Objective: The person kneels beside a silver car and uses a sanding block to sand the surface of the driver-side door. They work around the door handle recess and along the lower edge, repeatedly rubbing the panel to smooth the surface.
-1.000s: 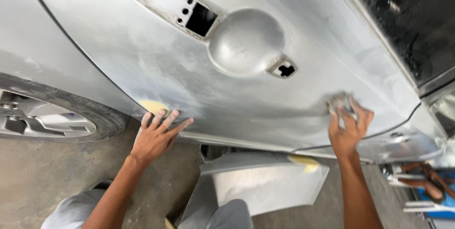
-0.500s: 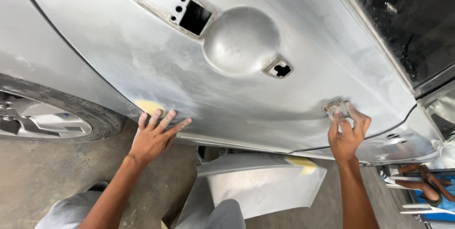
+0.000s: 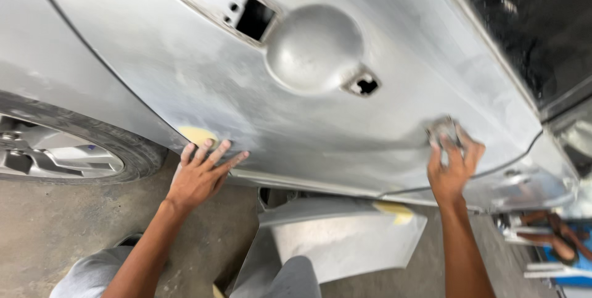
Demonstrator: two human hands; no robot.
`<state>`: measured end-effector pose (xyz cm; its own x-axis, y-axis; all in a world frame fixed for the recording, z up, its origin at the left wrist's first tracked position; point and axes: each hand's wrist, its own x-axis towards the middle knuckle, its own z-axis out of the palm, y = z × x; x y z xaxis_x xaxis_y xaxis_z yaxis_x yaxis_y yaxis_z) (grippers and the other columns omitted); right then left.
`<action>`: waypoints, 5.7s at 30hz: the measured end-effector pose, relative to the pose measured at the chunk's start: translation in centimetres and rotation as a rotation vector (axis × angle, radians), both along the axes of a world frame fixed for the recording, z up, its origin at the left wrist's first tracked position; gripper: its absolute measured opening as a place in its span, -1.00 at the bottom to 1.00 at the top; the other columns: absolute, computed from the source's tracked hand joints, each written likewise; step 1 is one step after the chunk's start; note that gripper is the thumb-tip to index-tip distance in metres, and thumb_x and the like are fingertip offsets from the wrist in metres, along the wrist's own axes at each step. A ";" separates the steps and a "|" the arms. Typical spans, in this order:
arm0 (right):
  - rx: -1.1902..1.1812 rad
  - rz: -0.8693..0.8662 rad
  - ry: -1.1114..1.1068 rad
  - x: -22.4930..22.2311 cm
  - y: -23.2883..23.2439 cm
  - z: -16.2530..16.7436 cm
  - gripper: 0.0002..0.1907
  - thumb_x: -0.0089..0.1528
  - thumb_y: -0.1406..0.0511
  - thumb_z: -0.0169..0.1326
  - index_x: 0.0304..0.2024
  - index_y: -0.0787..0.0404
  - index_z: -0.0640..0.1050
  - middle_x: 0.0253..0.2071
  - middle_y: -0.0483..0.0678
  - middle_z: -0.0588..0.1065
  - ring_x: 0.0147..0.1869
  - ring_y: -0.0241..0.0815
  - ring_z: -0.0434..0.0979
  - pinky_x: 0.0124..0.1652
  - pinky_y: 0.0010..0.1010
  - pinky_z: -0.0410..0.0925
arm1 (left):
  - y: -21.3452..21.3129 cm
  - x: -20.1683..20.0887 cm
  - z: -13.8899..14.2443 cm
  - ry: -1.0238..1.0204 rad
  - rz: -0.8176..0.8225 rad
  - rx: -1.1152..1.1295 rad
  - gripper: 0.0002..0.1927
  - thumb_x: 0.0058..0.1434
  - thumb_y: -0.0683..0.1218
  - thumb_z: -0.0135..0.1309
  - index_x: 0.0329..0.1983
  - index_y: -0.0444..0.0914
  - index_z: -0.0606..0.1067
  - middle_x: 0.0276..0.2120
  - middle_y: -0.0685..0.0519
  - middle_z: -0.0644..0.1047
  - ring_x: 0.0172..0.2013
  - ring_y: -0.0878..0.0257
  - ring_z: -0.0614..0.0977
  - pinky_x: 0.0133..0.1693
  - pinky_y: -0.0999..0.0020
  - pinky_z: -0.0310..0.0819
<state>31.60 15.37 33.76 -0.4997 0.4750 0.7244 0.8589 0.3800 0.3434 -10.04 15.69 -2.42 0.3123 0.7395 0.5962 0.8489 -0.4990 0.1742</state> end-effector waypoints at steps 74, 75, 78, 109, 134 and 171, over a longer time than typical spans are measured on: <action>0.008 0.251 -0.126 -15.8 6.6 3.4 -0.68 0.32 0.51 0.34 0.07 0.12 0.63 0.37 0.02 0.49 0.19 -0.06 0.40 0.14 -0.26 0.31 | -0.4 0.7 3.0 0.022 0.004 -0.089 -0.31 0.32 0.09 -0.01 0.46 0.42 0.07 0.42 0.10 0.16 0.27 -0.05 0.36 0.25 -0.14 0.12; 0.004 0.312 -0.132 -16.8 7.9 3.4 -0.66 0.36 0.49 0.36 0.13 0.10 0.62 0.39 0.01 0.47 0.19 -0.07 0.38 0.16 -0.28 0.32 | -0.3 0.8 3.1 0.046 0.016 -0.145 -0.32 0.32 0.10 -0.02 0.46 0.44 0.07 0.41 0.09 0.15 0.24 -0.08 0.35 0.22 -0.18 0.13; -0.058 0.373 -0.153 -16.0 8.8 3.7 -0.64 0.38 0.50 0.30 0.18 0.10 0.61 0.43 0.00 0.45 0.20 -0.05 0.37 0.14 -0.37 0.33 | -0.3 0.8 3.1 -0.009 0.029 -0.080 -0.34 0.33 0.09 -0.02 0.45 0.44 0.09 0.43 0.06 0.13 0.22 -0.15 0.36 0.20 -0.21 0.16; 0.071 0.316 -0.054 -20.8 8.4 3.9 -0.77 0.34 0.44 0.37 0.04 0.16 0.70 0.30 0.06 0.50 0.20 0.06 0.42 0.21 0.00 0.15 | -0.3 0.3 2.8 -0.001 -0.011 -0.099 -0.27 0.30 0.07 0.04 0.48 0.42 0.07 0.41 0.08 0.14 0.21 -0.09 0.34 0.19 -0.13 0.11; 0.119 0.150 -0.020 -8.2 2.3 0.6 -0.66 0.26 0.53 0.32 0.06 0.17 0.67 0.29 0.13 0.52 0.25 0.08 0.47 0.18 -0.10 0.28 | -0.6 -0.9 1.6 -0.003 0.011 -0.031 -0.33 0.35 0.04 0.02 0.49 0.40 0.16 0.43 0.08 0.23 0.21 -0.07 0.38 0.22 -0.08 0.16; 0.365 -0.067 0.945 -9.4 2.9 -2.1 -0.64 0.41 0.16 0.20 0.09 0.26 0.45 0.03 0.00 0.43 0.02 -0.11 0.50 0.00 -0.34 0.37 | 0.0 -0.5 1.4 -0.009 0.028 0.004 -0.29 0.24 0.04 0.08 0.42 0.41 0.19 0.41 0.08 0.18 0.17 -0.12 0.39 0.17 -0.17 0.19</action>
<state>22.17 18.30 31.65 0.3727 0.1518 0.9154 0.8543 0.3290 -0.4024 -10.53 15.66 -0.97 0.2857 0.7455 0.6022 0.8611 -0.4755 0.1800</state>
